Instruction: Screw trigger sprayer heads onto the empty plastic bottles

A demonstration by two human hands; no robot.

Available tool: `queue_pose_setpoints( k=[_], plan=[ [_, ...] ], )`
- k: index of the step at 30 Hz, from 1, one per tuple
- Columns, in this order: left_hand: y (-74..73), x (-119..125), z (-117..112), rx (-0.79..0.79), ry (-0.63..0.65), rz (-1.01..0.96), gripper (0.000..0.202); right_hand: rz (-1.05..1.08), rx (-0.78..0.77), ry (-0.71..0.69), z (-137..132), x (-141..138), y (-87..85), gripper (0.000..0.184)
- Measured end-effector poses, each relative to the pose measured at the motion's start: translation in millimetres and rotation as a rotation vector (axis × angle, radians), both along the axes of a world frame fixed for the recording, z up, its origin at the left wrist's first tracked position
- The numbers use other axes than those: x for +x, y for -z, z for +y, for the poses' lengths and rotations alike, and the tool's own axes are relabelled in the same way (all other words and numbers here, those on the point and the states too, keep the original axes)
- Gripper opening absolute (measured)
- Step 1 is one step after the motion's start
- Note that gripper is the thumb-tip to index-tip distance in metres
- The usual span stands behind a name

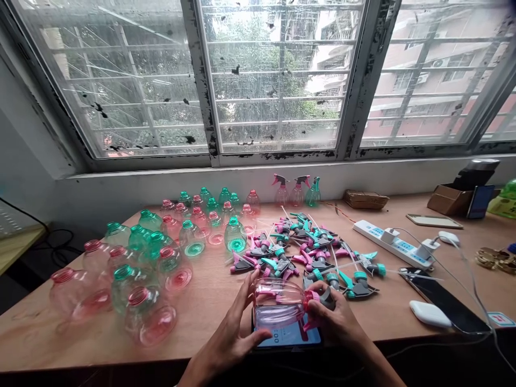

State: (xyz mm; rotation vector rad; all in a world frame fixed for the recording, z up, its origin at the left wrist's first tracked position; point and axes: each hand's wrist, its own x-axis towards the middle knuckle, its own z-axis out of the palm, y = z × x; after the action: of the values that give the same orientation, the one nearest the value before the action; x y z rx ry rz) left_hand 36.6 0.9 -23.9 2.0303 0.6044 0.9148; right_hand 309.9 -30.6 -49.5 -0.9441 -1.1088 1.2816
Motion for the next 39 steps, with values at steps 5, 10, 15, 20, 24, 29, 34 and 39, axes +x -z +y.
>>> queue_pose_setpoints(
  k=[5, 10, 15, 20, 24, 29, 34, 39],
  plan=[
    [-2.1, -1, -1, 0.087, -0.091, 0.11, 0.087, 0.002, 0.007, 0.009, 1, 1, 2.3, 0.037],
    [-0.3, -1, -3, 0.065, -0.043, 0.071, 0.088, -0.01, 0.002, -0.003, -1, 1, 0.1, 0.037],
    [-8.5, 0, -5, 0.051, -0.059, 0.057, 0.094, -0.075, -0.002, 0.026, -3, 1, -1.0, 0.038],
    [-11.2, -4, -6, 0.248, -0.039, 0.179, 0.076, -0.058, -0.028, 0.001, -7, 0, -2.3, 0.039],
    [-14.4, -7, -15, 0.156, -0.033, 0.151, 0.108, -0.026, -0.018, -0.041, -15, -1, -7.5, 0.036],
    [-20.1, -8, -20, 0.218, -0.046, 0.158, 0.085, 0.001, -0.043, -0.048, -20, -2, -14.1, 0.037],
    [-21.9, -9, -22, 0.29, -0.112, 0.126, 0.081, 0.079, -0.04, -0.095, -21, -11, -19.6, 0.038],
    [-28.3, -11, -23, 0.134, -0.131, 0.098, 0.099, -0.018, -0.01, -0.023, -28, -14, -21.1, 0.039]
  ],
)
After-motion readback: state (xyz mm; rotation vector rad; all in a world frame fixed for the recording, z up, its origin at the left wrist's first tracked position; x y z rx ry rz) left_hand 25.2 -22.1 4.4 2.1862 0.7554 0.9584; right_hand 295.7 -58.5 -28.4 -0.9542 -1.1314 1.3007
